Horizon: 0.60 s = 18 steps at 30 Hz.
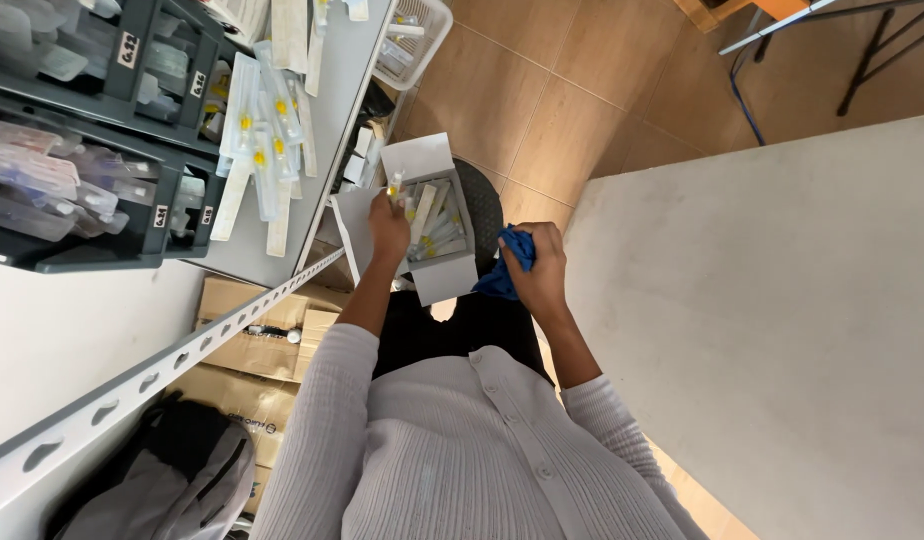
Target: The person wipes small white rectangular items with a blue cloth, one at a time, and places them into a white box. The person repeats this process for several items taken from a nearby shelf.
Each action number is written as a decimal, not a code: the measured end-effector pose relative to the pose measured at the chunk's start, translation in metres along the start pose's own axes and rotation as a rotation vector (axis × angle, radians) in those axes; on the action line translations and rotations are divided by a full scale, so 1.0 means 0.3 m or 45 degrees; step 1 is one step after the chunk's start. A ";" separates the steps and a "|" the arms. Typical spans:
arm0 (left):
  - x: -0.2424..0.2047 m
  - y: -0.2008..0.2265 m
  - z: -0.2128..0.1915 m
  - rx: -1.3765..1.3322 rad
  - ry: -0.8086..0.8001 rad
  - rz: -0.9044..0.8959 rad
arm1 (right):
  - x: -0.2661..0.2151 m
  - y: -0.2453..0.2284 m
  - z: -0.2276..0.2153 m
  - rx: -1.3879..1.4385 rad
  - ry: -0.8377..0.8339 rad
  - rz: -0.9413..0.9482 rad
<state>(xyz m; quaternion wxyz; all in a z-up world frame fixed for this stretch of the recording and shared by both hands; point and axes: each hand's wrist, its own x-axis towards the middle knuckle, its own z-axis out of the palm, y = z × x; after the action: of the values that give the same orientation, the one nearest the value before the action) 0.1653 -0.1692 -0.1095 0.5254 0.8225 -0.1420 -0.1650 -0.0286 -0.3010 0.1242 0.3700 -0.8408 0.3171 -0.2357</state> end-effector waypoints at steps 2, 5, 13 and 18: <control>0.005 -0.006 -0.011 -0.046 0.017 -0.034 | 0.005 -0.008 0.001 0.019 -0.015 0.001; -0.006 0.103 -0.080 -0.097 -0.001 -0.090 | 0.024 -0.049 0.008 0.077 -0.036 -0.005; -0.184 0.595 -0.349 -1.080 -0.557 -0.480 | 0.112 -0.342 -0.005 0.310 -0.087 -0.202; -0.294 0.744 -0.453 -0.595 -0.603 -0.022 | 0.124 -0.498 0.005 0.395 -0.092 -0.508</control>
<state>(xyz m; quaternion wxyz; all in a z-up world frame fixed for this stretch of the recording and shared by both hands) 0.1292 -0.1131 0.1582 0.6507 0.6198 -0.2116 -0.3843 0.0517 -0.2482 0.2447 0.4519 -0.8277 0.0914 -0.3199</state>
